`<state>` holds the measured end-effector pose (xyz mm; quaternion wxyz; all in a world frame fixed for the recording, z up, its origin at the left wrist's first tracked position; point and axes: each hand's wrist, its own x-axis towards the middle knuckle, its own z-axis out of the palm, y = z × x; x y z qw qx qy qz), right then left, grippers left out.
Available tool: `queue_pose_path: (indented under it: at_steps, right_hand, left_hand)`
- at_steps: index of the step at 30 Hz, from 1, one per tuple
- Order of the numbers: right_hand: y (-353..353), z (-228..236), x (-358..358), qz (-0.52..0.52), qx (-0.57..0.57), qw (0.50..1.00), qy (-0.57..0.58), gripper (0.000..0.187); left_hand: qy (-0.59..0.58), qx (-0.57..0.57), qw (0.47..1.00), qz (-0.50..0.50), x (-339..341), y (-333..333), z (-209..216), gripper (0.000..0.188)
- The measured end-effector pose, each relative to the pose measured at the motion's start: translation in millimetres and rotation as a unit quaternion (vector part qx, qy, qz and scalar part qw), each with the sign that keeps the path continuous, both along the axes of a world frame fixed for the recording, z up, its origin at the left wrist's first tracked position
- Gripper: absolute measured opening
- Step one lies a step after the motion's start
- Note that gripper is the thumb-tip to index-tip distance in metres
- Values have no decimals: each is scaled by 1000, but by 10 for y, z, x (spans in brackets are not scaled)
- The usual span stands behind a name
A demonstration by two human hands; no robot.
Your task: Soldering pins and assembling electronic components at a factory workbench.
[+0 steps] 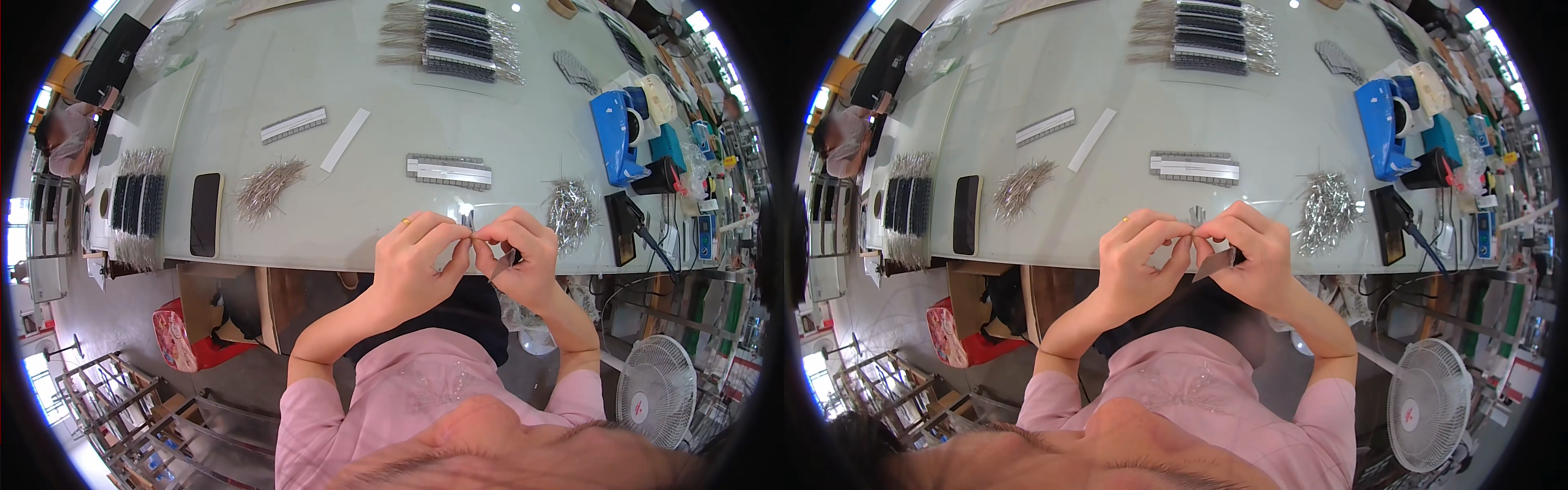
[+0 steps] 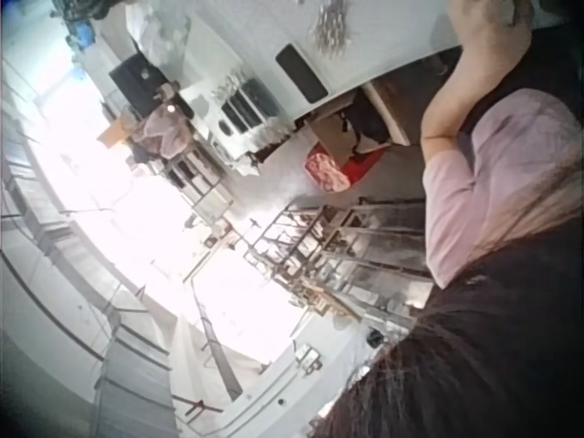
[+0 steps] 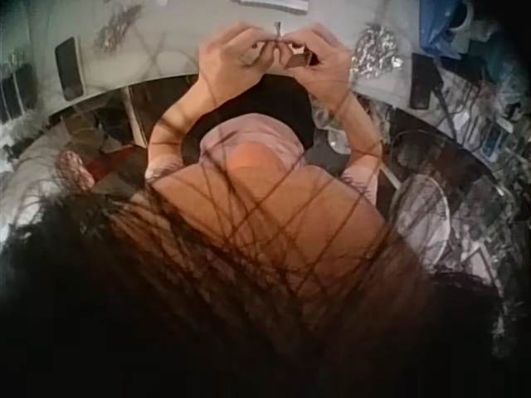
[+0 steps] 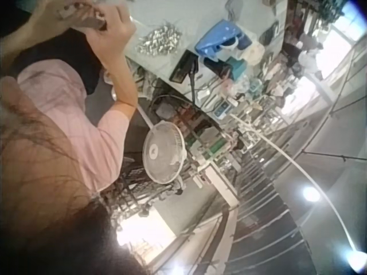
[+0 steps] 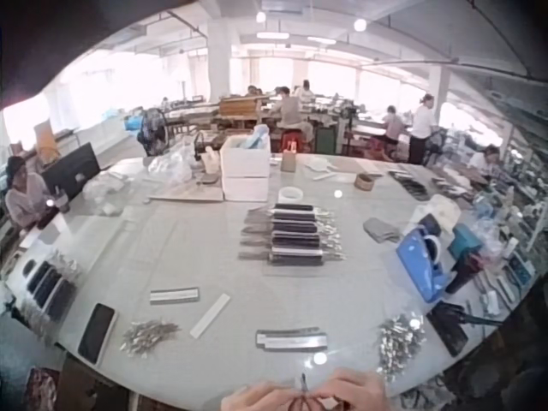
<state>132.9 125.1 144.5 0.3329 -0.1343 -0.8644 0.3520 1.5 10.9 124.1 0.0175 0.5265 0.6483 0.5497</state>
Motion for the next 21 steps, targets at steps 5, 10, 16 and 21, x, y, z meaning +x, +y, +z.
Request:
queue_pose_path:
  at_steps: [5, 10, 16, 21]
  right_hand:
    - [22, 16, 7, 8, 74, 997, -19, 20]
    - [45, -4, 8, 34, 76, 995, -46, 21]
    - [49, -20, 17, 43, -1, 997, -71, 21]
    - [109, -127, 21, 76, -182, 977, -77, 18]
  left_hand:
    - [94, 6, 995, 26, -5, 11, -28, 17]
    - [82, 9, 997, -11, -42, 21, -85, 18]
    - [26, -3, 999, -41, -63, 41, -115, 14]
    - [-52, -38, 995, -73, -104, 17, -154, 10]
